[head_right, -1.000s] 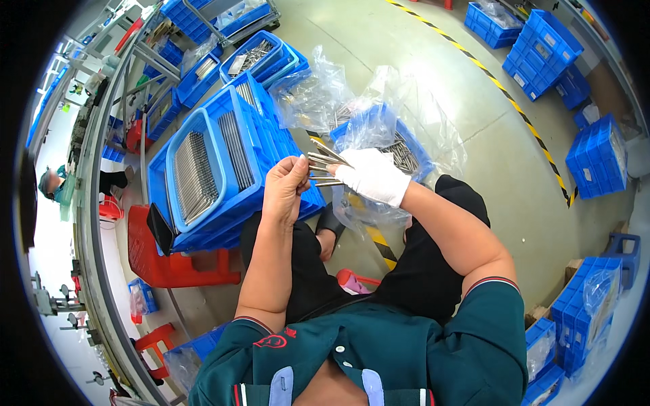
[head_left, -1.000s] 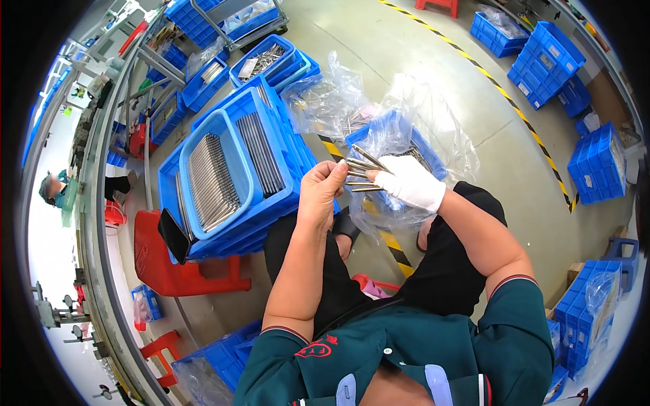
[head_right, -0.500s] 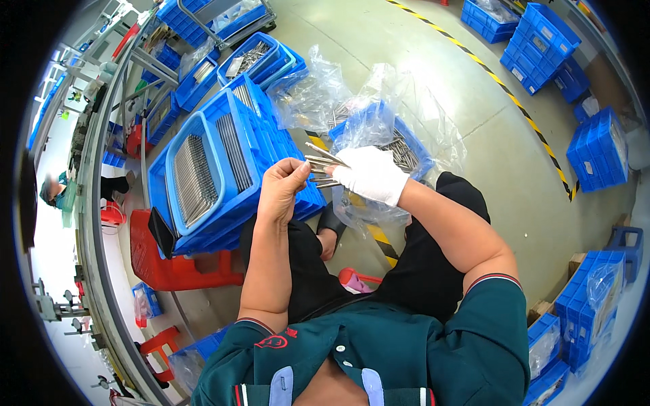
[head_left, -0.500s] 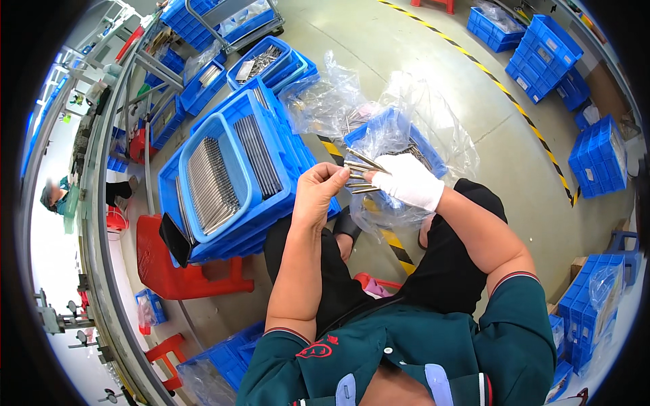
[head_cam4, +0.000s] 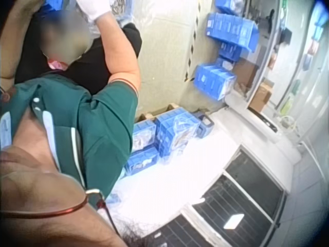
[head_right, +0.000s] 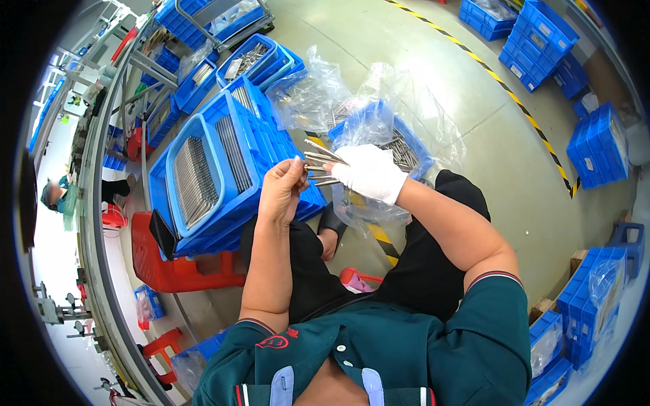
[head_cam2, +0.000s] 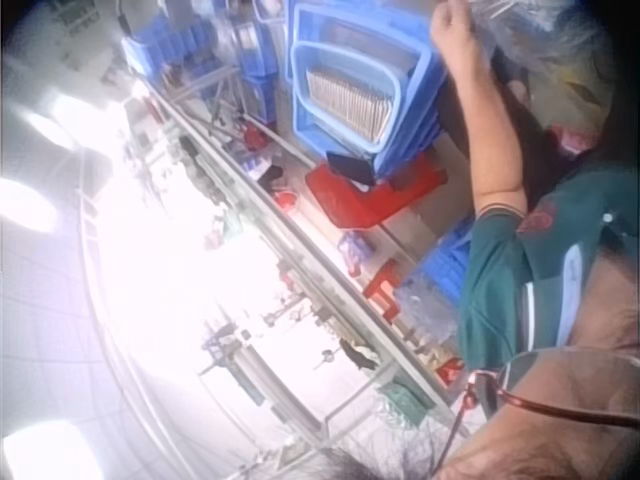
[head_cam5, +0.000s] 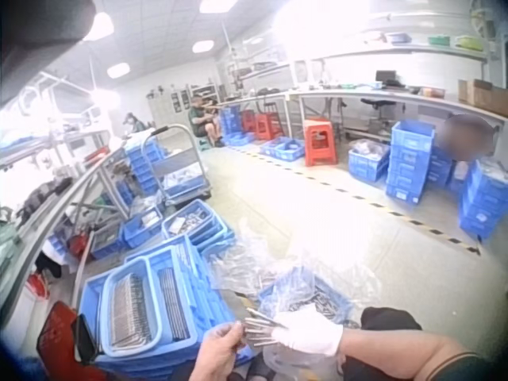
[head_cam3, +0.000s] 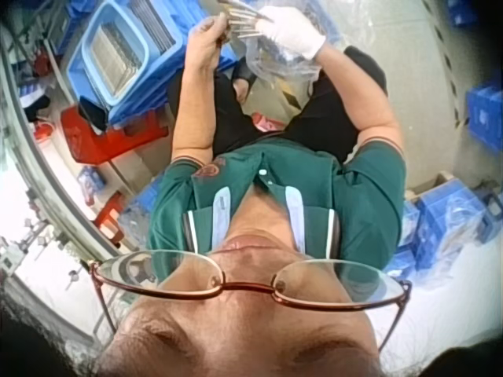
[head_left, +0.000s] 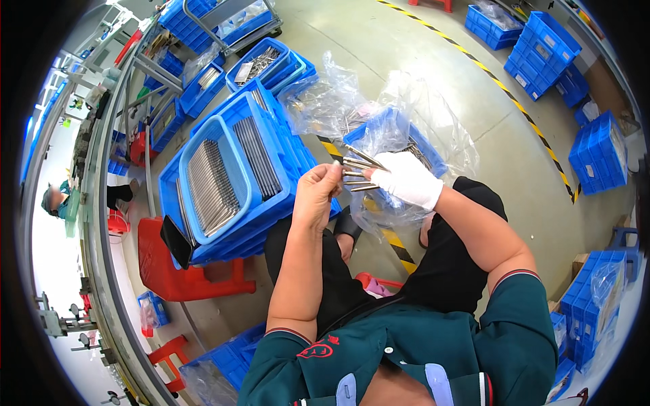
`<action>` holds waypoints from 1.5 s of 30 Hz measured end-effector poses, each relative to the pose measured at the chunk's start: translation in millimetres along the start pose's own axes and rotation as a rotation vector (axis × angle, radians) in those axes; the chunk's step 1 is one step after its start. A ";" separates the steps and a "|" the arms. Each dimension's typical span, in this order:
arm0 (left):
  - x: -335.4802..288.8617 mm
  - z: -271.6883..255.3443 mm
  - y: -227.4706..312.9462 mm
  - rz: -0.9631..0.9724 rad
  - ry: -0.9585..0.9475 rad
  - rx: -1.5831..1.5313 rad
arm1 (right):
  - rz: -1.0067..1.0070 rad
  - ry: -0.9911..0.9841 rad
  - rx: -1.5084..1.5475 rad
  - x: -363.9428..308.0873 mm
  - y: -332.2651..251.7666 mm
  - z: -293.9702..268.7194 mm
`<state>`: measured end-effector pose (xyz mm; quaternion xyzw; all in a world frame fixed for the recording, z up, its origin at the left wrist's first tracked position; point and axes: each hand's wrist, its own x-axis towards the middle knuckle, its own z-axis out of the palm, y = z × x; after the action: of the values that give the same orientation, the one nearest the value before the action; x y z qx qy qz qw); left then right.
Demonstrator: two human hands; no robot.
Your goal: The person sits on a low stool in a factory setting, picking up small cylindrical metal parts from a plastic bag and placing them into a blue crate. They repeatedly handle the parts, sometimes holding them in a bundle, and transfer them between the bag and the crate.
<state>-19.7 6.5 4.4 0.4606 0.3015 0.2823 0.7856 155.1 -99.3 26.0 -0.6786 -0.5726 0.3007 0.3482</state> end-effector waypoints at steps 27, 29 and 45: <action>-4.9 2.6 -5.9 0.170 0.049 0.235 | 0.043 -0.027 0.009 4.0 2.7 1.6; -4.2 0.7 -3.3 0.192 0.088 0.221 | 0.069 -0.031 0.036 3.8 2.8 -2.2; 0.5 -6.7 -0.5 0.104 -0.027 0.093 | 0.113 -0.229 0.208 1.2 -4.5 -11.6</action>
<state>-24.2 10.4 1.3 0.5155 0.2793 0.3019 0.7518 162.1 -99.2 36.4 -0.6313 -0.5351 0.4530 0.3315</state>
